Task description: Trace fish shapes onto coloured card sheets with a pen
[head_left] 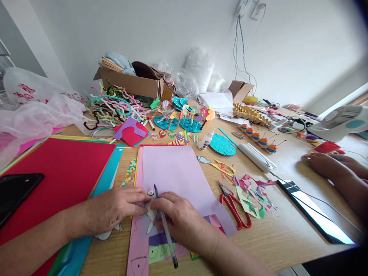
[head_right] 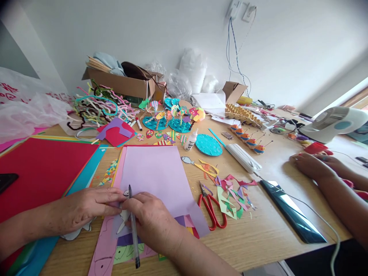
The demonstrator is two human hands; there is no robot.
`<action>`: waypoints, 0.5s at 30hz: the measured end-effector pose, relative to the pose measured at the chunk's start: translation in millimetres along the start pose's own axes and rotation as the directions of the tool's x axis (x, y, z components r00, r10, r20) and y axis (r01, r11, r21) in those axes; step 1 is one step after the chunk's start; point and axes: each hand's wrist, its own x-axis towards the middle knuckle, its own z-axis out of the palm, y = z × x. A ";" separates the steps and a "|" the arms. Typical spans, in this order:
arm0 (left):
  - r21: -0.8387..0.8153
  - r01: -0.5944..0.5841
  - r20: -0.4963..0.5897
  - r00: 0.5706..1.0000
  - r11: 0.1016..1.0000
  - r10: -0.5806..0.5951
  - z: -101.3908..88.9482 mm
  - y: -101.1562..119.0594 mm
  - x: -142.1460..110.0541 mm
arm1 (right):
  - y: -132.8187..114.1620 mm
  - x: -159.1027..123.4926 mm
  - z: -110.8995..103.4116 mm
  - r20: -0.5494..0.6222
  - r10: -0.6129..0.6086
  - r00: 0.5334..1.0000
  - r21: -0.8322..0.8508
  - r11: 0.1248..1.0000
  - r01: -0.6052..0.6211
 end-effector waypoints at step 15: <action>-0.066 -0.004 0.027 1.000 0.998 0.006 1.0 0.3 -1.1 | 0.0 -1.0 -2.3 0.032 -0.004 0.999 0.009 1.000 0.004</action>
